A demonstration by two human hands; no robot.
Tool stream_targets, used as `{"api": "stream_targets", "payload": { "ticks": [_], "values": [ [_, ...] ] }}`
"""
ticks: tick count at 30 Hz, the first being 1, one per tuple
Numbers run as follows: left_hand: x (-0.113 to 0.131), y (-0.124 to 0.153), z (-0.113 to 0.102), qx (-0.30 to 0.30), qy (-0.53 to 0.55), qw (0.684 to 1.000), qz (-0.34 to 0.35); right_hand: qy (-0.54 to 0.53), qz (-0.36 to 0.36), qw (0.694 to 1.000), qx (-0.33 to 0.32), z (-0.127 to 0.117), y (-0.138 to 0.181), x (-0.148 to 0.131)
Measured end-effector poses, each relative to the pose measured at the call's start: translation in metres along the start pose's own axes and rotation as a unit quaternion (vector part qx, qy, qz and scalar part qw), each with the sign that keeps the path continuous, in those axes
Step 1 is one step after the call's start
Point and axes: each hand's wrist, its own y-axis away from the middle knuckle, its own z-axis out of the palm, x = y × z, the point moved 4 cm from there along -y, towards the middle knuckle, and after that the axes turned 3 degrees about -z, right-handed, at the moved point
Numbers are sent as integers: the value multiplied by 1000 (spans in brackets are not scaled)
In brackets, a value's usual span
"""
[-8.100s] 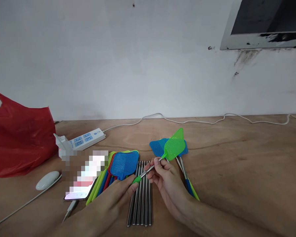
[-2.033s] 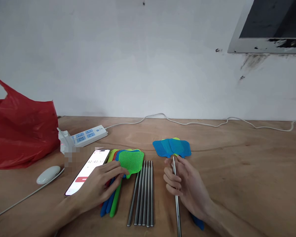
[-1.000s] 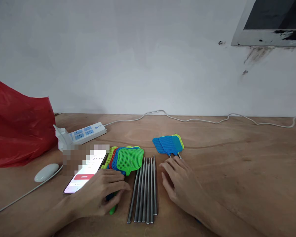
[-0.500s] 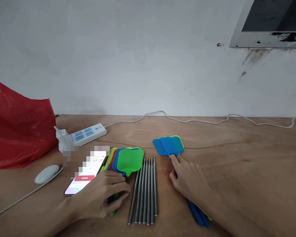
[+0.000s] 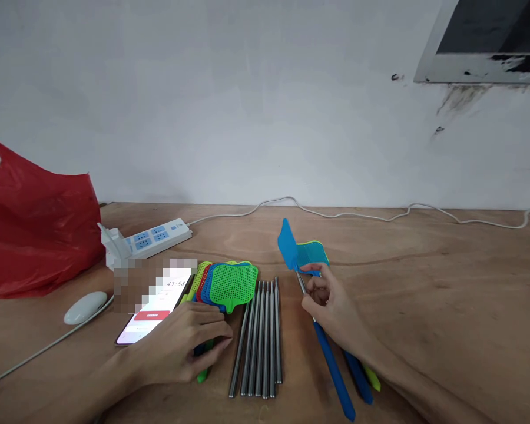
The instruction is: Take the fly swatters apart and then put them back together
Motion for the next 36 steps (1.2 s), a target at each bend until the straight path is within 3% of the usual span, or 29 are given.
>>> {"api": "stream_targets", "payload": {
  "ticks": [6,14,24,36],
  "values": [
    [0,2,2,-4,5,1000,7,-129,111,985,22,2,4,8],
    [1,1,1,-2,14,1000,13,-191,152,969,28,8,1,14],
    [8,0,3,35,20,999,23,-166,156,974,-2,12,3,16],
    [16,-1,0,4,51,999,16,-156,133,978,26,6,0,26]
  ]
}}
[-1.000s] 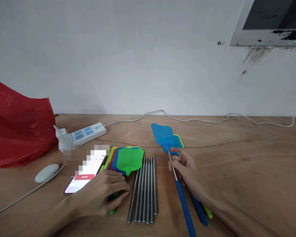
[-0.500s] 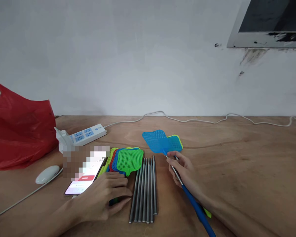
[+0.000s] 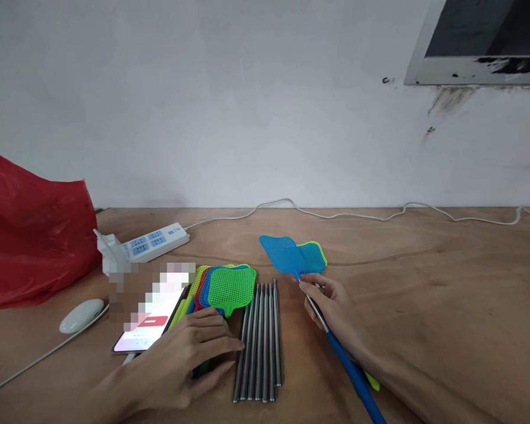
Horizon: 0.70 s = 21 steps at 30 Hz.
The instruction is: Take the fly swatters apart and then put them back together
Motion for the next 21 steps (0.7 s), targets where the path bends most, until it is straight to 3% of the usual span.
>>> {"api": "stream_targets", "payload": {
  "ticks": [6,14,21],
  "values": [
    [2,-2,-1,-39,1,999,-24,9,-10,1000,-20,5,4,-2],
    [4,-3,1,-77,-2,997,-27,44,14,999,3,9,12,-11],
    [2,-3,5,-89,-1,995,-37,39,9,999,12,5,10,-3]
  ]
}}
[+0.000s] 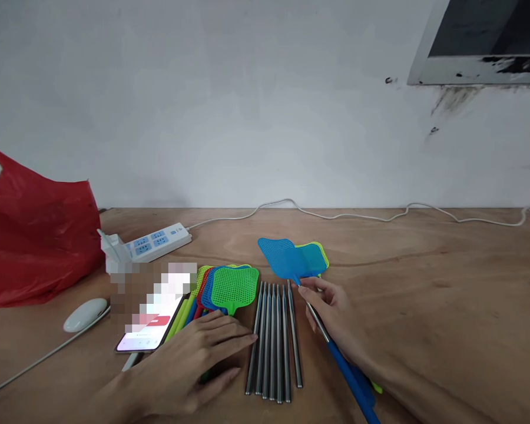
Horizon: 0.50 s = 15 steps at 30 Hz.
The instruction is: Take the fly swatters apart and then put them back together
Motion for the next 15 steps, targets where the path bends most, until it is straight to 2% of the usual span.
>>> {"api": "stream_targets", "payload": {
  "ticks": [7,11,15],
  "values": [
    [2,0,-2,21,21,999,11,32,-26,999,-18,1,2,0],
    [2,0,-3,37,18,999,19,47,-64,997,0,-5,-2,-4],
    [2,-1,-3,33,17,999,26,51,-72,996,18,-8,-7,-5]
  ]
}}
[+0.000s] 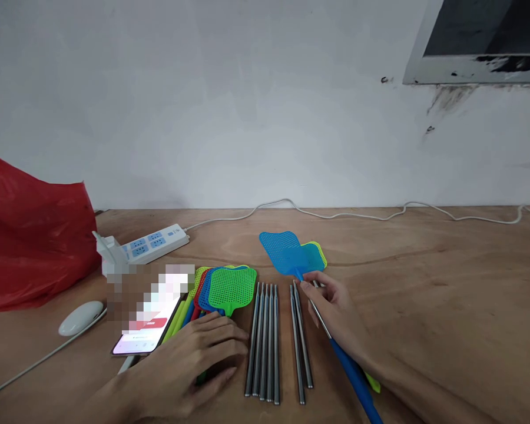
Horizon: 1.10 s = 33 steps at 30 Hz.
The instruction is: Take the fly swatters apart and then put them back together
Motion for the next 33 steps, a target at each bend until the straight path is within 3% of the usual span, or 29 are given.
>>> {"api": "stream_targets", "payload": {
  "ticks": [10,17,21,27,30,33],
  "values": [
    [-1,1,-1,-23,-11,1000,-8,-11,15,1000,-5,5,4,-1],
    [-4,1,0,14,-35,999,-12,-27,27,998,-56,6,4,-4],
    [-5,2,-4,73,-46,996,-15,-63,46,992,-98,10,3,-4],
    [-17,10,-24,271,-24,959,-82,-163,110,954,-226,24,14,-4],
    [-25,12,-28,296,-26,948,-117,-199,131,928,-285,29,23,-9],
    [-31,12,-25,285,-20,950,-130,-216,160,899,-345,33,31,-12]
  ]
}}
